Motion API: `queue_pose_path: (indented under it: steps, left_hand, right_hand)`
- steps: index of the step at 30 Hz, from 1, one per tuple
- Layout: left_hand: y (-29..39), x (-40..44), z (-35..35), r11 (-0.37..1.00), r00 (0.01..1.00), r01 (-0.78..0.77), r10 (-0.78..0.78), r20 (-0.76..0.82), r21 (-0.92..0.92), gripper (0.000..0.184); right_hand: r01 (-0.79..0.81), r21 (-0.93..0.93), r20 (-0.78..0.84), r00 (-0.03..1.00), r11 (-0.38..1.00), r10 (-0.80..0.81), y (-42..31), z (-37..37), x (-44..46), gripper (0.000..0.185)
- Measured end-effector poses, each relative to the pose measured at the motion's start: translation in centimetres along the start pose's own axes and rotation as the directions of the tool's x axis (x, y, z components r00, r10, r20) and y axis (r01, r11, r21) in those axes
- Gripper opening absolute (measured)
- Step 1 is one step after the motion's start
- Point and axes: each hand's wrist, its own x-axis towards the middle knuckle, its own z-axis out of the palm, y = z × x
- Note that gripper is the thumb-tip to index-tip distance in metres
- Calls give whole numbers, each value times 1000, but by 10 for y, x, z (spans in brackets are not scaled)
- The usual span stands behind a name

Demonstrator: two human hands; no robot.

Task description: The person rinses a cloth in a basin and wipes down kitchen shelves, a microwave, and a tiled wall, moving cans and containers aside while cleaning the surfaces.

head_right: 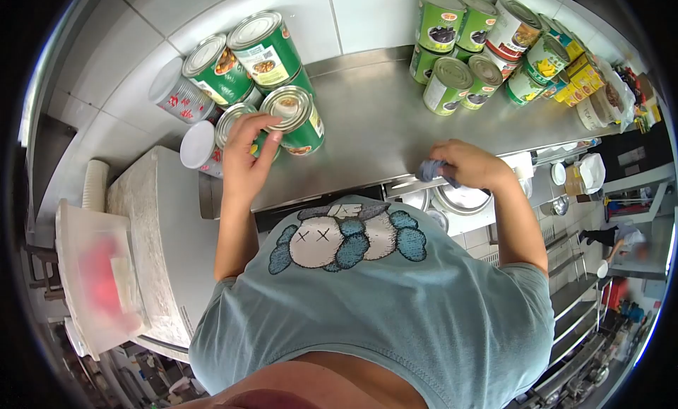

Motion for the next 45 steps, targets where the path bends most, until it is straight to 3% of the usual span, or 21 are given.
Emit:
queue_pose_path:
  steps: [1,3,4,5,7,11,13,14,17,21,27,31,33,34,36,40,45]
  left_hand:
    - [8,10,-2,1000,1000,-9,9,0,-5,35]
    - [23,26,1,900,993,-106,73,94,423,52]
    - [14,31,7,871,985,-110,33,167,479,73]
    - [12,38,10,871,985,-113,37,166,478,73]
    - [13,52,13,855,932,-17,-174,318,518,85]
    - [18,68,13,818,874,-30,-257,411,575,95]
    - [19,65,10,823,846,-42,-272,458,567,101]
    - [16,63,9,820,844,-40,-278,459,570,101]
    - [3,58,5,847,861,-92,-196,468,524,104]
    - [4,55,6,913,854,-141,-83,514,383,102]
    - [19,86,17,950,757,-209,7,653,231,99]
    - [20,134,36,986,783,-115,18,622,117,93]
    - [38,160,60,951,770,-136,-74,634,277,90]
    - [42,168,75,952,772,-140,-67,632,272,90]
    - [46,183,106,877,835,-181,-102,541,445,86]
    - [50,217,153,856,822,-60,-249,512,513,89]
    - [57,203,202,781,884,-35,-267,384,623,99]
  right_hand:
    - [-68,59,-66,995,996,71,1,-5,-4,27]
    - [-48,111,-132,989,993,63,-4,-7,8,28]
    - [-8,73,-336,941,997,32,-8,0,20,30]
    - [24,25,-524,852,999,-8,-10,7,34,32]
    - [-24,-87,-632,774,996,-37,2,30,68,35]
    - [-186,-173,-625,779,967,38,13,67,95,38]
    - [-123,30,-559,821,992,118,24,61,94,37]
    - [-119,34,-556,823,992,118,28,60,91,37]
    - [-31,51,-600,798,998,55,31,65,90,35]
    - [-77,-17,-655,754,997,47,24,70,90,34]
    - [-77,-28,-688,724,997,37,27,72,88,36]
    - [-85,-15,-693,719,996,51,27,71,87,36]
    - [-83,-21,-697,716,996,45,27,69,87,36]
    - [-78,-19,-697,716,997,43,27,70,86,35]
    - [-74,-20,-705,708,997,38,29,71,86,35]
    - [-68,-13,-709,705,998,39,28,70,83,35]
    - [-39,1,-708,706,999,29,29,70,83,36]
